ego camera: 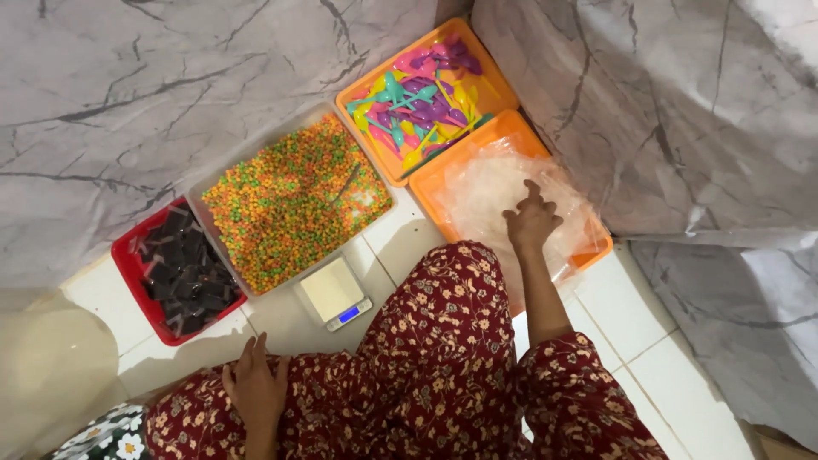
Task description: Packaging colorful sprinkles into small plastic bags using a spoon and a digital scale for portioning.
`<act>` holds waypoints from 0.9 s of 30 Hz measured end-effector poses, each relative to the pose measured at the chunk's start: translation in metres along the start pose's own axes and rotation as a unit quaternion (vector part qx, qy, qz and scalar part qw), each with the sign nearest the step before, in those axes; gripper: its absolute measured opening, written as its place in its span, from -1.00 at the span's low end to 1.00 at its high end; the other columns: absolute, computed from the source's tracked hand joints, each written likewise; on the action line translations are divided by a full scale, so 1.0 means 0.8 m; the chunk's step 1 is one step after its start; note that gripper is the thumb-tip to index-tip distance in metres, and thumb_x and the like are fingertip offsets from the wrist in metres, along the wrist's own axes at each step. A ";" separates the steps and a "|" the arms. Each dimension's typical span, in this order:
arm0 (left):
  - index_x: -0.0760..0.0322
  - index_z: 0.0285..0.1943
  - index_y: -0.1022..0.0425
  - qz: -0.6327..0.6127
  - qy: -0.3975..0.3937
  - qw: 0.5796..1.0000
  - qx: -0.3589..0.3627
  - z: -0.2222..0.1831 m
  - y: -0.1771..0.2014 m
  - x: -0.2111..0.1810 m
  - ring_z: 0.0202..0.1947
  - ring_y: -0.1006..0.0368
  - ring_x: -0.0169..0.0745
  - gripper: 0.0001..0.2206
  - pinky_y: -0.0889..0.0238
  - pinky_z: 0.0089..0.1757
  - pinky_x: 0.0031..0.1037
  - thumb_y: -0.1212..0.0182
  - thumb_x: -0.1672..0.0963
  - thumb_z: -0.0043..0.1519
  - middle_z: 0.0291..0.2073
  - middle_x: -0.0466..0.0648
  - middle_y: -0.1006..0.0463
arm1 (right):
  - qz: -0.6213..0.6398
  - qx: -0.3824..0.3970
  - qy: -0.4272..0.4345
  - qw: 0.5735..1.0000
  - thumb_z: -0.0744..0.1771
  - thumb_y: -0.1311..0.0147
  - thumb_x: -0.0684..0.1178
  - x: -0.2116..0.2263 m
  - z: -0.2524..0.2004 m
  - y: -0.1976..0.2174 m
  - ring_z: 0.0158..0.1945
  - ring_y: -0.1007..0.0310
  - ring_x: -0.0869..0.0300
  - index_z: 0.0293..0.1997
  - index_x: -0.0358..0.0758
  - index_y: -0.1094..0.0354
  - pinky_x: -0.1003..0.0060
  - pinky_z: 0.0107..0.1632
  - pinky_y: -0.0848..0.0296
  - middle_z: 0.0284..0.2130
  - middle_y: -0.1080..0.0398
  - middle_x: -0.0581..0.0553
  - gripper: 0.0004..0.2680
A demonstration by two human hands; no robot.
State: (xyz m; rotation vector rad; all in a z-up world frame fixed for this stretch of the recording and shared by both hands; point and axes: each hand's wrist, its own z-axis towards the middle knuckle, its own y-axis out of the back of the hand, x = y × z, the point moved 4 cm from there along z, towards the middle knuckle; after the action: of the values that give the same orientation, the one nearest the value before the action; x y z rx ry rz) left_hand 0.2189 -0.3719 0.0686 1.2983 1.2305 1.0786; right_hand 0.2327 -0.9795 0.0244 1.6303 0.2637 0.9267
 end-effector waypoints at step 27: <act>-0.01 0.43 -0.29 -0.345 -0.014 0.901 0.264 0.010 0.042 -0.101 -0.33 -0.64 -0.32 -0.45 -0.43 -0.19 -0.51 -0.23 0.11 0.19 -0.02 -0.26 -0.70 | 0.640 0.025 -0.144 0.754 0.33 -0.06 -0.25 0.076 -0.050 0.150 -0.41 -0.32 0.24 0.42 -0.22 0.04 0.42 -0.28 -0.41 -0.14 -0.41 -0.26 -0.53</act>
State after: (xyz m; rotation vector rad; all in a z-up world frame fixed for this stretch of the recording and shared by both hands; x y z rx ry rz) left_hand 0.2231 -0.4520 0.1035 1.0949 1.8480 0.2117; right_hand 0.2084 -0.9476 0.1587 1.8901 -1.2300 1.6055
